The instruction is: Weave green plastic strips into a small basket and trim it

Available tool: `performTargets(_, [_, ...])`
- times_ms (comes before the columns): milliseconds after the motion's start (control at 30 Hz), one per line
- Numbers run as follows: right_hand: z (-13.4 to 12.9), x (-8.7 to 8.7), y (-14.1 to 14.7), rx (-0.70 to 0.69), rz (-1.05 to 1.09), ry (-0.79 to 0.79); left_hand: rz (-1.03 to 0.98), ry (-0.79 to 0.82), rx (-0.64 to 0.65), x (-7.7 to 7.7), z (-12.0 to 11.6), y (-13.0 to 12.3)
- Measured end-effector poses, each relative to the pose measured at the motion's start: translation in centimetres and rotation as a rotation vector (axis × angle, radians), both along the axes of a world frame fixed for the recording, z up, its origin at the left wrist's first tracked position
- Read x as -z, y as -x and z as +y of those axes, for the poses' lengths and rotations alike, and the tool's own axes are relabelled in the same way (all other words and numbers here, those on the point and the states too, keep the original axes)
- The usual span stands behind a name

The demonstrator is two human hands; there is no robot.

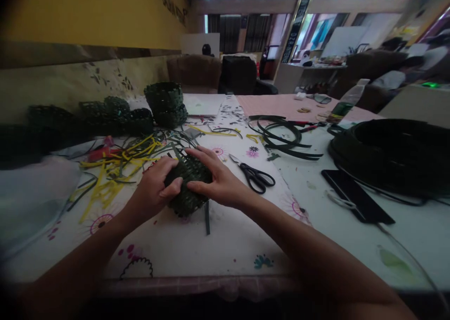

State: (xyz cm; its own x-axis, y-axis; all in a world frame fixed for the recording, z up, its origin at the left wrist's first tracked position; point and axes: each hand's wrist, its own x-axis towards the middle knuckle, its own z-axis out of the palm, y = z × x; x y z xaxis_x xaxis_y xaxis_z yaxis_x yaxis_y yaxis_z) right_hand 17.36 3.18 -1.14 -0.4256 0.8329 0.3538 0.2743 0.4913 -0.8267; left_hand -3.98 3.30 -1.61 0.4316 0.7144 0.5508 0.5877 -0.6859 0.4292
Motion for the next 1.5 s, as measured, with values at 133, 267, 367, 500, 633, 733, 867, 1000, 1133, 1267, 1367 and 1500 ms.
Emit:
performTargets(133, [-0.6, -0.2, 0.8, 0.036, 0.04, 0.031, 0.02, -0.032, 0.014, 0.3, -0.3, -0.2])
performTargets(267, [-1.1, -0.3, 1.4, 0.103, 0.046, 0.03, 0.034, -0.07, 0.017, 0.4, -0.6, -0.3])
performTargets(367, [-1.3, -0.4, 1.6, 0.133, 0.044, 0.029, 0.04, -0.078, 0.024, 0.4, -0.7, -0.4])
performTargets(500, [-1.2, -0.3, 1.5, 0.115, 0.067, 0.058, 0.038, -0.02, 0.051, 0.0, -0.6, -0.2])
performTargets(633, [-1.1, -0.1, 1.4, 0.11, 0.121, 0.108, -0.002, 0.089, 0.11, -0.6, -0.4, 0.3])
performTargets(733, [-1.1, -0.1, 1.4, 0.1, 0.158, 0.184, -0.033, 0.171, 0.136, -0.9, -0.2, 0.6])
performTargets(867, [-1.0, -0.2, 1.4, 0.095, 0.177, 0.233, -0.047, 0.239, 0.114, -1.0, -0.1, 0.8])
performTargets(1000, [-0.9, -0.5, 1.4, 0.082, 0.188, 0.287, -0.052, 0.297, 0.123, -1.2, -0.2, 0.9])
performTargets(1133, [-0.9, -0.5, 1.4, 0.07, 0.198, 0.352, -0.068, 0.338, 0.143, -1.3, -0.3, 0.8])
performTargets(1267, [-0.8, -0.5, 1.4, 0.087, 0.202, 0.378, -0.088, 0.352, 0.104, -1.2, -0.2, 0.2])
performTargets(1367, [-0.7, -0.5, 1.4, 0.095, 0.199, 0.399, -0.157, 0.368, 0.041, -1.0, 0.0, 0.0])
performTargets(1500, [-0.6, -0.6, 1.4, 0.11, 0.182, 0.382, -0.309, 0.301, -0.008, -0.7, 0.2, 0.2])
